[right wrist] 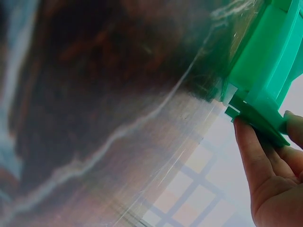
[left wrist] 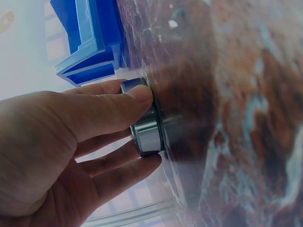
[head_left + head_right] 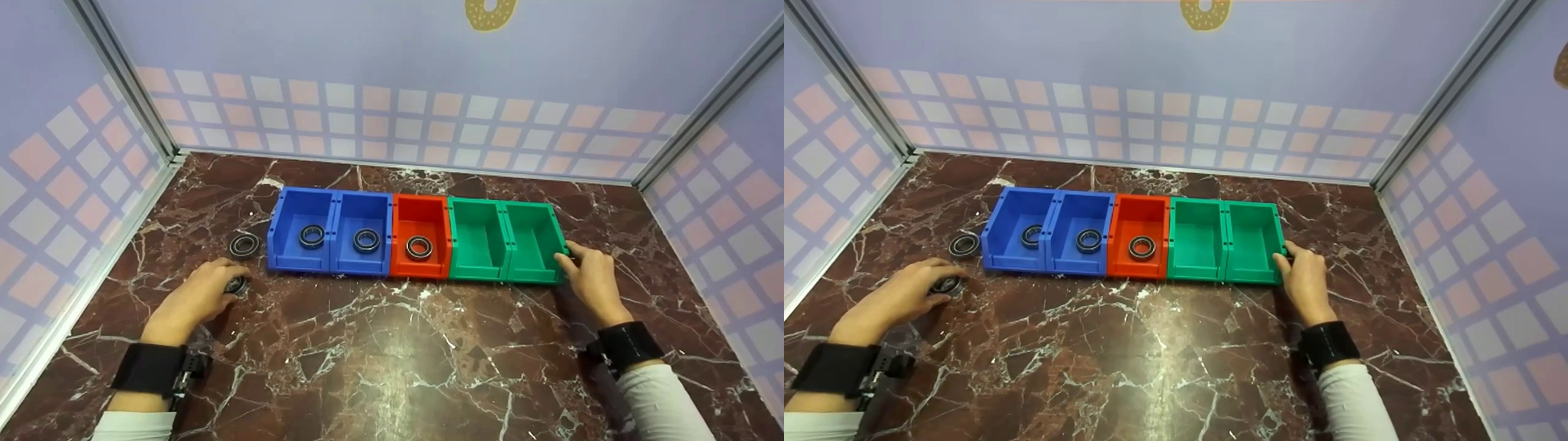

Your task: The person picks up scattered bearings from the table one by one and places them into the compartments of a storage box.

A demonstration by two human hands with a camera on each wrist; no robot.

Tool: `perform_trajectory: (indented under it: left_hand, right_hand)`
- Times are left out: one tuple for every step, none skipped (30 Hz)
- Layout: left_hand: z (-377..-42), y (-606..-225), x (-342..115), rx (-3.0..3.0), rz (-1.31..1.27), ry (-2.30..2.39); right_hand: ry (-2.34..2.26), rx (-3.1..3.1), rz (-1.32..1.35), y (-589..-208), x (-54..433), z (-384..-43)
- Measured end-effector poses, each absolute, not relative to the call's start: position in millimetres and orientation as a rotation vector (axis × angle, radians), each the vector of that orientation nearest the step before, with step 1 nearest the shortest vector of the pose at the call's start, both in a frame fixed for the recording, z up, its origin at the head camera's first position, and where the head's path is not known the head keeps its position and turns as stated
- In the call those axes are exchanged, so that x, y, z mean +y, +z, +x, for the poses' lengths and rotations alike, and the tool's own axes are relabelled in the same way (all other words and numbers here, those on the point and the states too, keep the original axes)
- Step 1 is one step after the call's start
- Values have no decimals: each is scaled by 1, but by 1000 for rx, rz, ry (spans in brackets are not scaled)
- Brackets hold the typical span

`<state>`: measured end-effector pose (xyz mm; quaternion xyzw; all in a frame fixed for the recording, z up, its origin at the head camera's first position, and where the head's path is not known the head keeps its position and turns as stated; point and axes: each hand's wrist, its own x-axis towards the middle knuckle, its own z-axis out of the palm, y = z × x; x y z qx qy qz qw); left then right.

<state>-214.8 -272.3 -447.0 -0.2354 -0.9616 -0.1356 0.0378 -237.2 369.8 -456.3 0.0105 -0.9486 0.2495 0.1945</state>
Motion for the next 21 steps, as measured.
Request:
perform_trajectory:
  left_hand:
    - [-215,-446,-272,-2952,-726,-417]
    - [-214,-446,-271,-2951,-731,-417]
    - [-214,-445,-270,-2950,-736,-417]
    - [-214,-444,-269,-2949,-742,-418]
    - [-213,-443,-268,-2946,-747,-418]
    - [-213,-442,-267,-2945,-751,-420]
    - [-212,-440,-265,-2950,-751,-422]
    - [-211,-439,-264,-2953,-751,-426]
    - [-211,-438,-262,-2960,-749,-430]
    - [-210,-437,-260,-2964,-750,-432]
    - [-210,-436,-258,-2967,-753,-436]
    - [-209,-435,-256,-2969,-754,-438]
    - [-209,-434,-254,-2966,-758,-438]
    - [-208,-433,-251,-2960,-764,-437]
    - [-208,-432,-249,-2955,-769,-434]
    - [-208,-431,-247,-2944,-780,-428]
    - [-207,-429,-245,-2935,-788,-425]
    - [-207,-428,-242,-2929,-795,-424]
    - [-207,-427,-240,-2921,-807,-422]
    - [-206,-426,-237,-2918,-816,-419]
    - [-206,-424,-235,-2915,-827,-418]
  right_hand:
    - [699,-2658,28,-457,370,-237]
    - [698,-2657,29,-457,370,-237]
    - [699,-2656,28,-457,370,-237]
    - [700,-2656,28,-457,370,-237]
    - [702,-2657,28,-457,370,-237]
    - [701,-2659,26,-457,370,-237]
    - [701,-2661,24,-457,370,-237]
    - [700,-2664,22,-457,369,-236]
    - [700,-2666,19,-457,369,-236]
    - [701,-2668,18,-457,369,-236]
    - [701,-2670,16,-457,369,-236]
    - [701,-2670,14,-456,369,-236]
    - [704,-2668,14,-456,369,-236]
    - [704,-2667,15,-456,369,-236]
    - [703,-2666,19,-457,369,-236]
    - [702,-2664,24,-457,369,-236]
    - [699,-2662,29,-457,369,-236]
    - [697,-2658,34,-457,369,-236]
    - [694,-2656,39,-457,369,-237]
    - [692,-2654,44,-457,369,-237]
    - [691,-2653,46,-457,370,-237]
